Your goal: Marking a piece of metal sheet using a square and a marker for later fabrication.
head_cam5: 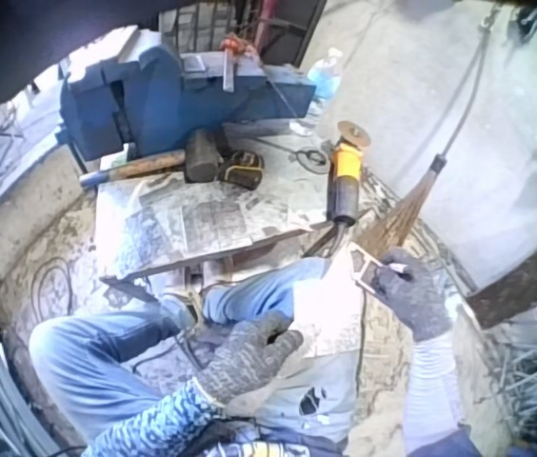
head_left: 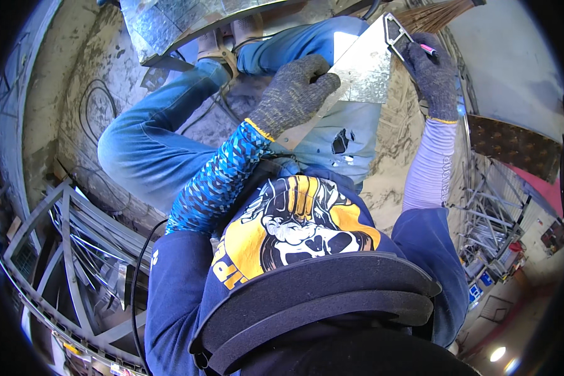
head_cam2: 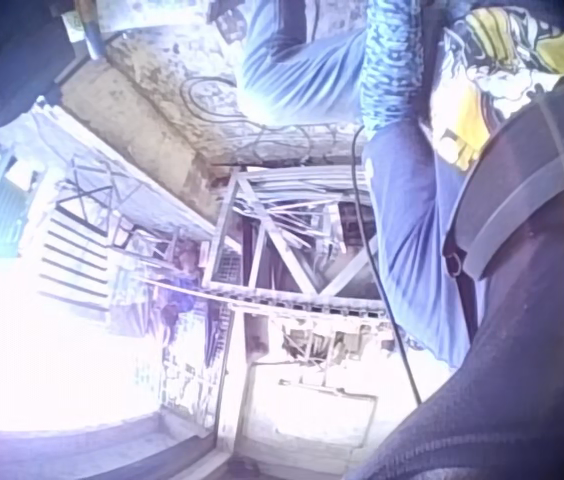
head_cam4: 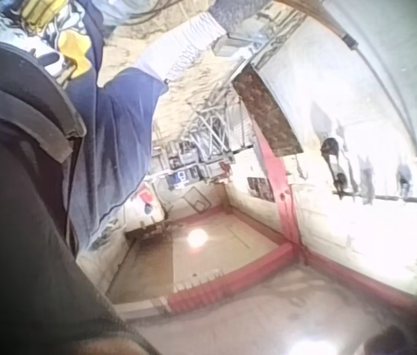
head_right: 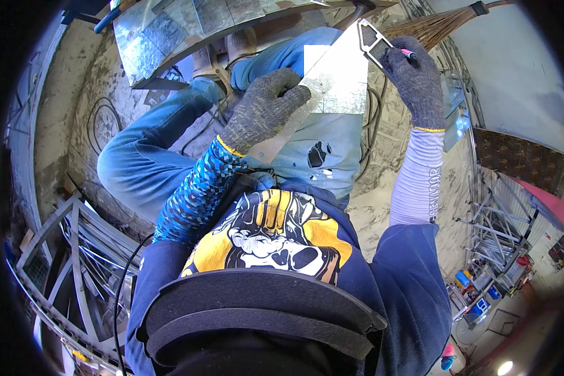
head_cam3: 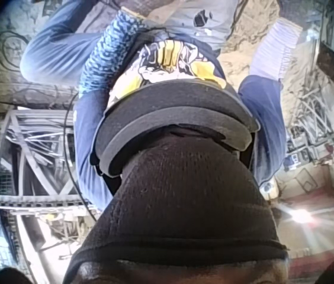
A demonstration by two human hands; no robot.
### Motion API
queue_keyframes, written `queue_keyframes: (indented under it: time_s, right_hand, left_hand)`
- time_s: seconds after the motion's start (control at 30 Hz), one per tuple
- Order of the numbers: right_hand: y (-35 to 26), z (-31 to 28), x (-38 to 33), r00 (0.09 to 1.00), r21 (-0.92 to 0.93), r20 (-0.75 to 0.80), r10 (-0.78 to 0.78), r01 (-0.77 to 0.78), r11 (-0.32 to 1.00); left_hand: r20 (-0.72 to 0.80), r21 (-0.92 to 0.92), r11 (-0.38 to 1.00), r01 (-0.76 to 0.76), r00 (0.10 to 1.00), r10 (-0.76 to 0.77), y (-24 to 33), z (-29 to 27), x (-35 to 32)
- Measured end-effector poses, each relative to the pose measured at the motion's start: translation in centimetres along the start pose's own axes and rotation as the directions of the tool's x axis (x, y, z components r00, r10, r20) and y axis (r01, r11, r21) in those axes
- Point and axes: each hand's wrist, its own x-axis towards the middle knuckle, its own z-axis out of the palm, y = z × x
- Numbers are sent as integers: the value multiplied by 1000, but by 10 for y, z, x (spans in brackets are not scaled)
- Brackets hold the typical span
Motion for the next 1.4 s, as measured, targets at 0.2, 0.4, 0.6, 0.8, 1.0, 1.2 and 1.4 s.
queue_keyframes:
  time_s: [0.2,0.4,0.6,0.8,1.0,1.2,1.4]
  right_hand:
    - [6,-7,-3,992,194,-55,110,-98,976]
    - [0,-8,13,997,-165,-61,56,-65,984]
    - [6,-10,26,1000,-86,-21,-14,13,996]
    - [24,-9,21,1000,-31,-23,11,-12,999]
    - [-24,-3,-4,881,-490,-310,-357,174,854]
    - [-50,55,-57,839,-312,-87,-538,490,814]
    - [-22,81,-56,709,-303,-237,-665,596,744]
  left_hand:
    - [-2,-15,998,-56,998,56,-4,0,2]
    - [-83,-21,999,-33,996,31,-3,3,0]
    - [-76,-9,998,-63,995,62,-4,2,1]
    - [15,10,996,-84,996,84,-10,2,2]
    - [-27,-77,973,-218,976,217,-26,8,8]
    - [-41,-99,950,-297,955,294,-30,3,6]
    - [87,25,961,-274,959,271,-34,4,5]
